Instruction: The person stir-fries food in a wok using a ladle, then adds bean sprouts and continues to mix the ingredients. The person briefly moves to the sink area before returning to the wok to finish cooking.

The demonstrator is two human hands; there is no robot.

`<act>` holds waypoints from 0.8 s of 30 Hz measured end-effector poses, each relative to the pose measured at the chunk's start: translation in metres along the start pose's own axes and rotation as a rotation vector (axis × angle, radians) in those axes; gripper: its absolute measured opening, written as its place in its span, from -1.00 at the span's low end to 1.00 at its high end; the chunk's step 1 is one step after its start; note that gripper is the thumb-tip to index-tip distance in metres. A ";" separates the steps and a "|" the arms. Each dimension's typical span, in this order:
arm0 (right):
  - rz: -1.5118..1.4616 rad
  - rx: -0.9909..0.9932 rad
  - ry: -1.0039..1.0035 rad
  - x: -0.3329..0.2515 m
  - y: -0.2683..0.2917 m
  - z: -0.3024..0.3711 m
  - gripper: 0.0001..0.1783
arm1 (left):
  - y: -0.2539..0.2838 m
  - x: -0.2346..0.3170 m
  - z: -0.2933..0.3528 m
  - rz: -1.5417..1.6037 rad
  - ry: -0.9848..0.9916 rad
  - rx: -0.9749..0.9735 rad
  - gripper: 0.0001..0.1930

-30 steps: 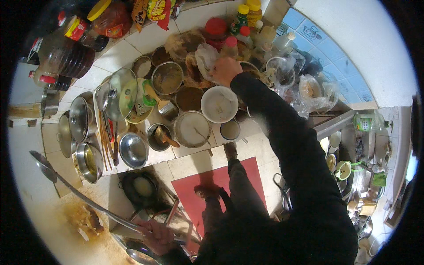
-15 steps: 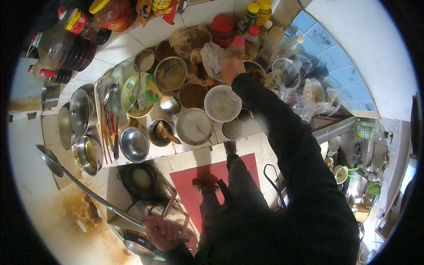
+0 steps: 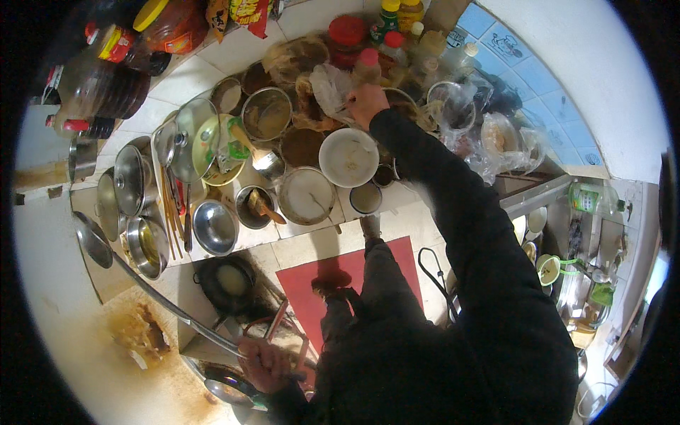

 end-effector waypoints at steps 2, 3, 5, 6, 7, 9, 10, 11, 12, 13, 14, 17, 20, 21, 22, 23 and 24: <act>-0.189 0.070 -0.029 0.012 0.007 0.006 -0.80 | 0.001 -0.007 -0.003 0.085 -0.028 0.017 -0.73; -0.271 0.070 -0.077 0.017 0.009 0.009 -0.83 | -0.001 -0.009 -0.004 0.129 -0.043 0.027 -0.74; -0.434 0.070 -0.173 0.026 0.011 0.018 -0.86 | -0.010 -0.006 -0.009 0.005 0.023 0.069 -0.76; -0.498 0.111 -0.182 0.032 0.010 0.022 -0.87 | -0.014 -0.006 -0.011 -0.056 0.057 0.090 -0.76; -0.562 0.151 -0.191 0.037 0.008 0.025 -0.87 | -0.011 -0.008 -0.010 -0.042 0.075 0.125 -0.76; -0.634 0.207 -0.192 0.045 0.010 0.031 -0.86 | -0.004 -0.014 -0.007 -0.013 0.111 0.194 -0.77; -0.643 0.222 -0.184 0.046 0.012 0.035 -0.83 | -0.004 -0.017 -0.008 0.016 0.138 0.248 -0.76; -0.651 0.237 -0.176 0.048 0.015 0.038 -0.81 | -0.007 -0.019 -0.010 0.046 0.166 0.301 -0.75; -0.663 0.240 -0.181 0.048 0.017 0.040 -0.81 | -0.009 -0.022 -0.009 0.076 0.191 0.358 -0.74; -0.675 0.242 -0.186 0.049 0.018 0.042 -0.81 | -0.004 -0.023 -0.010 -0.047 0.218 0.360 -0.73; -0.687 0.244 -0.191 0.049 0.019 0.043 -0.81 | 0.005 -0.028 -0.013 -0.170 0.243 0.362 -0.72; -0.901 0.240 -0.148 0.044 0.029 0.056 -0.82 | 0.012 -0.039 -0.017 -0.465 0.238 0.282 -0.69; -0.943 0.178 -0.182 0.036 0.045 0.073 -0.82 | 0.012 -0.050 -0.021 -0.664 0.272 0.208 -0.68; -1.046 0.170 -0.195 0.042 0.040 0.076 -0.80 | 0.013 -0.052 -0.018 -0.862 0.274 0.178 -0.68; -1.151 0.155 -0.199 0.041 0.041 0.079 -0.78 | 0.018 -0.061 -0.017 -0.717 0.332 0.180 -0.68; -1.176 0.158 -0.166 0.044 0.050 0.091 -0.77 | 0.023 -0.068 -0.019 -0.573 0.394 0.179 -0.68; -1.202 0.140 -0.128 0.030 0.069 0.108 -0.77 | 0.028 -0.076 -0.019 -0.432 0.459 0.190 -0.67</act>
Point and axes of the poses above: each hand's wrist, its own z-axis away from the middle knuckle, its own y-axis out of the back of the hand, x = y × z, the point moved 5 cm from there along -z, towards the middle knuckle, and after that the axes turned 12 degrees about -x, right-handed, at the moved point
